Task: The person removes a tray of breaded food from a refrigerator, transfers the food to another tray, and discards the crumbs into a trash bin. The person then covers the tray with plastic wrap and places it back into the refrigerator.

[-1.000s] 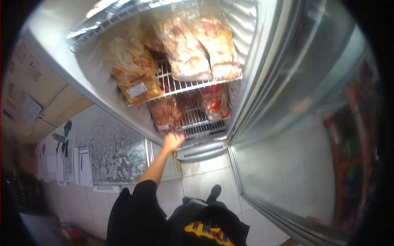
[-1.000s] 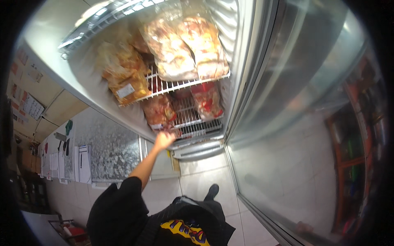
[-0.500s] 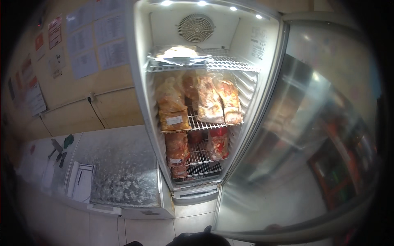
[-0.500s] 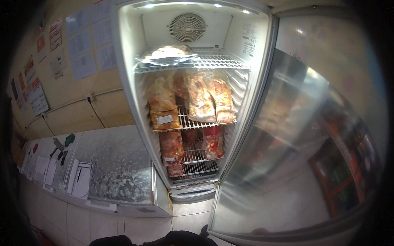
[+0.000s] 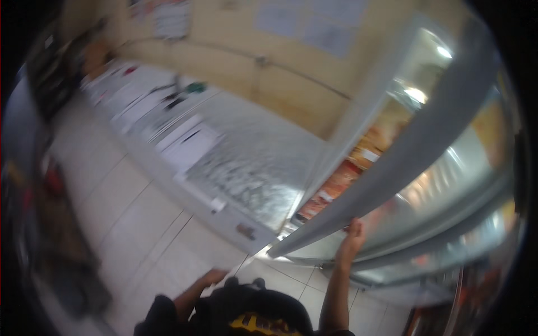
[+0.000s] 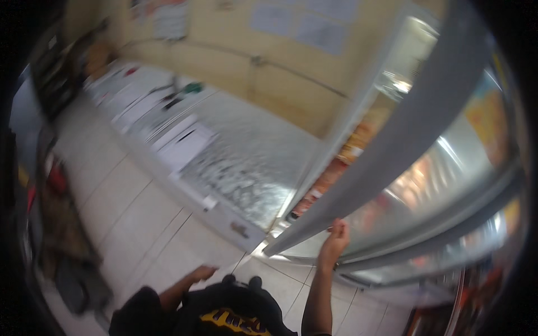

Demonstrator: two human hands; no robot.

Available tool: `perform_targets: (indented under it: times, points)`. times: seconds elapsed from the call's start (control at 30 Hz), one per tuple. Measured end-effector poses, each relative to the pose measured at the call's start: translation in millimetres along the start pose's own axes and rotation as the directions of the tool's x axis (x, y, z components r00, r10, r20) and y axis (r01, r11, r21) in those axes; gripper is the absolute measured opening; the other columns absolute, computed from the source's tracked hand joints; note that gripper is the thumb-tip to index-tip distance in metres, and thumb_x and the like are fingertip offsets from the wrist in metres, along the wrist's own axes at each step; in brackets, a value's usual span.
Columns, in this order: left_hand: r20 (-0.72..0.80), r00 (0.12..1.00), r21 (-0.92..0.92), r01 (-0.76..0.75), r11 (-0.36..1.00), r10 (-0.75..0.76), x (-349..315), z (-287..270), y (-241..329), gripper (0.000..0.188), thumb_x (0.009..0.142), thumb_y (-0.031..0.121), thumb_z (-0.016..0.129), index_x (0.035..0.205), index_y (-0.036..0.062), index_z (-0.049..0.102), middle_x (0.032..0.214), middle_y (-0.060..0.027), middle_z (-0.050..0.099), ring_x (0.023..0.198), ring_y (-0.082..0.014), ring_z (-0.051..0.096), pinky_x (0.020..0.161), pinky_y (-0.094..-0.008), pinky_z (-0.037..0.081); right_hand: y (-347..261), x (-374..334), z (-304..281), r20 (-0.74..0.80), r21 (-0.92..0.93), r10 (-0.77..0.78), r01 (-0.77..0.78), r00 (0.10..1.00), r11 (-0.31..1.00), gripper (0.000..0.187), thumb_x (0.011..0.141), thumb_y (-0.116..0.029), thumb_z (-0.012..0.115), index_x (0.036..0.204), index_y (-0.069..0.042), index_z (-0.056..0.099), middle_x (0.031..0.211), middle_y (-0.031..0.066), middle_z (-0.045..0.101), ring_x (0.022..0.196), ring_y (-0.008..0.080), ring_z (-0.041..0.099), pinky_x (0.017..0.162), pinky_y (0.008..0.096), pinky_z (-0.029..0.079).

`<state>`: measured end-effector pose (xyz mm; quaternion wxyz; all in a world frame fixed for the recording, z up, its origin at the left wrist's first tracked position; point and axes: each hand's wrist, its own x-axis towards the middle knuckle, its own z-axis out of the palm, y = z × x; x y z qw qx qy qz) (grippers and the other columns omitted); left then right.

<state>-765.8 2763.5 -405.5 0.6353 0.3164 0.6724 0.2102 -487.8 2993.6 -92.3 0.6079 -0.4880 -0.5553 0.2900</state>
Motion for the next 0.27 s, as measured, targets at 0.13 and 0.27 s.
perform_targets:
  times: [0.13, 0.27]
  points:
    - [0.284, 0.872, -0.269, -0.326, 0.906, 0.398, -126, -7, 130, 0.047, 0.095, 0.042, 0.046, 0.068, 0.0053, 0.056, 0.059, 0.0021, 0.046, 0.056, -0.0085, 0.041, 0.056, -0.0247, 0.036, 6, 34, 62, 0.091, 0.027, -0.077, 0.074, 0.993, 0.997, 0.021, 0.094, -0.023, 0.051, 0.096, -0.003, 0.059, 0.082, 0.0019, 0.055, 0.071, 0.0110, 0.050, 0.066, 0.0253, 0.041]
    - [0.293, 0.753, 0.022, -0.621, 0.784, 0.589, -145, 22, 139, 0.047, 0.093, 0.041, 0.047, 0.103, -0.0017, 0.062, 0.096, -0.0151, 0.066, 0.088, -0.0222, 0.061, 0.080, -0.0314, 0.046, 47, 68, 119, 0.187, -0.013, -0.017, 0.019, 0.982, 1.000, 0.026, 0.095, -0.022, 0.049, 0.111, -0.004, 0.059, 0.109, 0.0073, 0.061, 0.091, 0.0164, 0.058, 0.084, 0.0275, 0.046]
